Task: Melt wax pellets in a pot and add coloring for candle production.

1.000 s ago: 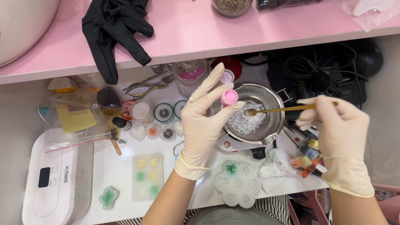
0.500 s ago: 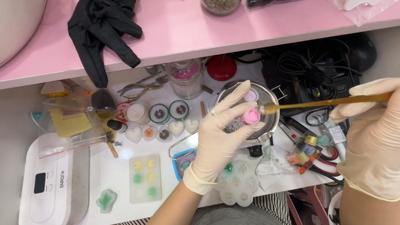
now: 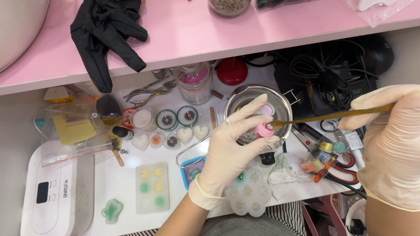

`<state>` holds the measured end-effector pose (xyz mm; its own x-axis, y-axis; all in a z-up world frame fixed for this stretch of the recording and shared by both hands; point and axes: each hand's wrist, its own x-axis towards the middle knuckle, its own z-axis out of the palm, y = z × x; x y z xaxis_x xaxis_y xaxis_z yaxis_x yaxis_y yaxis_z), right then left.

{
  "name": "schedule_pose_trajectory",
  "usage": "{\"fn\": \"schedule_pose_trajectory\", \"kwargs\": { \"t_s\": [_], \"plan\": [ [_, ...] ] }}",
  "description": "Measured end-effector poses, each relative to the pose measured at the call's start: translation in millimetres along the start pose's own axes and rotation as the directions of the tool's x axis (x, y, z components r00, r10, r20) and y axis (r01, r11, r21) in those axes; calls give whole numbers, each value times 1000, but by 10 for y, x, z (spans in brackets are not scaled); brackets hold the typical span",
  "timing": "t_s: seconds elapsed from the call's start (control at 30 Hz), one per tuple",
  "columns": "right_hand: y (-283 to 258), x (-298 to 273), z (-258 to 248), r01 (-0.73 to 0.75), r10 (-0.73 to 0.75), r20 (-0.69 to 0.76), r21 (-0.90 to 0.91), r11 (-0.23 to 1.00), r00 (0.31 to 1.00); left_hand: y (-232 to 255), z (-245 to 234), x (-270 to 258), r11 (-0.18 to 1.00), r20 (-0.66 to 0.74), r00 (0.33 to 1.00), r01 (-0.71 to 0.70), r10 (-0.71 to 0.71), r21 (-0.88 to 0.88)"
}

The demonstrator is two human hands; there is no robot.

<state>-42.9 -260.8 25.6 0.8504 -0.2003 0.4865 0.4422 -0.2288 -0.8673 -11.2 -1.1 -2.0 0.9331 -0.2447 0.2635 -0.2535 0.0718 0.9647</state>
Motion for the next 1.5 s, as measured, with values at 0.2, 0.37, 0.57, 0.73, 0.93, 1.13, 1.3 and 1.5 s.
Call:
{"fn": "schedule_pose_trajectory", "kwargs": {
  "t_s": [0.2,0.37,0.57,0.73,0.93,1.13,1.3,1.5],
  "plan": [
    [-56,-13,82,-7,8,-20,20,1000,1000,48,1,-15,998,19,998,57,-57,-14],
    [2,20,87,-27,29,-34,65,998,999,44,-9,-51,997,13,997,71,-71,23],
    [37,64,97,-94,97,-23,91,991,995,3,-25,-84,994,34,993,109,-109,-7],
    [-89,160,246,-131,134,-36,80,988,990,14,-28,-79,995,38,994,101,-102,6],
    [-40,295,281,-231,240,-60,124,965,969,6,-31,-69,993,40,993,107,-109,45],
    [95,319,231,-273,287,-65,171,947,956,-29,-31,-58,992,49,991,125,-126,35],
    [315,292,89,-234,257,-82,219,947,963,-82,-38,-78,995,30,996,83,-85,64],
    [532,179,-123,-127,199,-178,349,928,964,-163,-48,-123,997,-48,998,36,-39,-63]
  ]
}}
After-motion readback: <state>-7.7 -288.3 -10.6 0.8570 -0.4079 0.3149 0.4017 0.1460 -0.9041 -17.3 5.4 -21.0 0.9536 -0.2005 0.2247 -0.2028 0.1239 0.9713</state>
